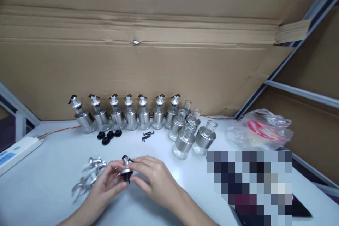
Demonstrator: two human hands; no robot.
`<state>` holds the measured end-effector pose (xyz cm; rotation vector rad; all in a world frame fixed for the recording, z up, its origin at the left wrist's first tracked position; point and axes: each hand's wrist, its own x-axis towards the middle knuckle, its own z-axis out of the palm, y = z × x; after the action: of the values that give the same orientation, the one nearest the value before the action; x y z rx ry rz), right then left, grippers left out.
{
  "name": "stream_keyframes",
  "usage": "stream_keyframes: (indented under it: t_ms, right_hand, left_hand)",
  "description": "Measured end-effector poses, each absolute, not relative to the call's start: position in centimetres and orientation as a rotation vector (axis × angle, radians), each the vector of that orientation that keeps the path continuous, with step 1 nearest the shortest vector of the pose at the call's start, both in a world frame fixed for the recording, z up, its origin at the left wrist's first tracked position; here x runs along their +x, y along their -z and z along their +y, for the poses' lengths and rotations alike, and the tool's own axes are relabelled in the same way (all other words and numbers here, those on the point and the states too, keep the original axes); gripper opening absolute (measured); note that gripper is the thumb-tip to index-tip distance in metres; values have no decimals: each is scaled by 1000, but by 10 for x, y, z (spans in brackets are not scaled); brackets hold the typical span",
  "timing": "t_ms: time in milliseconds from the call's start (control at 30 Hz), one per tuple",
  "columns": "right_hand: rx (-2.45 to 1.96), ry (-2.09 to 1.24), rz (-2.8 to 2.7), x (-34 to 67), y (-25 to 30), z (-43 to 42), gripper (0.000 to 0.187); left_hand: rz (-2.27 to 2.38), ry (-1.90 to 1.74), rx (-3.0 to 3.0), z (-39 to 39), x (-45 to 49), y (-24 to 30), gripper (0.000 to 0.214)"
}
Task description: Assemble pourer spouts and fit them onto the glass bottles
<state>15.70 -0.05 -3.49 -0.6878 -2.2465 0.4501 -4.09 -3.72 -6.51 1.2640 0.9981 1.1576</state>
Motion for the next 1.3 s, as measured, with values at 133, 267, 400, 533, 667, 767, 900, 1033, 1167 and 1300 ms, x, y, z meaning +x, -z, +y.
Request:
stream_keyframes:
  t_ms: [133, 267, 400, 533, 667, 767, 900, 1033, 1167, 1300]
  right_hand:
    - [-759, -80, -2078, 170, 23, 10, 22]
    - [-960, 252, -1675, 194, 6, 22, 25]
    - [-1168, 206, -1372, 223, 4, 34, 29]
    - [-1306, -94, -1290, 244, 22, 47, 49]
    - [-1425, -310, -1274, 253, 35, 51, 52]
    - [-1418, -318, -1305, 253, 34, 48, 43]
    - [-1292, -288, -1396, 239, 28, 40, 32]
    - [-1215, -348, -1496, 214, 22, 32, 29]
    - [-1173, -545, -1651, 189, 12, 25, 30]
    - [-1058, -769, -1739, 166, 2, 21, 31]
  left_hand:
    - [1019, -1164, 1190, -38, -42, 63, 26]
    - [994, -1186, 1242, -35, -47, 64, 28]
    - [995, -1304, 1207, -29, -40, 68, 34]
    - [972, -1394, 1282, -19, -28, 66, 41]
    - [933, -1392, 1373, -11, -21, 45, 36]
    - [881, -1314, 1444, -7, -17, 24, 29]
    - [815, -1308, 1529, -2, -5, 6, 21]
    - [808, -1437, 1560, 2, 3, -3, 19]
    - [811, -1523, 1663, 4, -8, -11, 11]
    - [877, -1506, 1885, 5, -31, -20, 7]
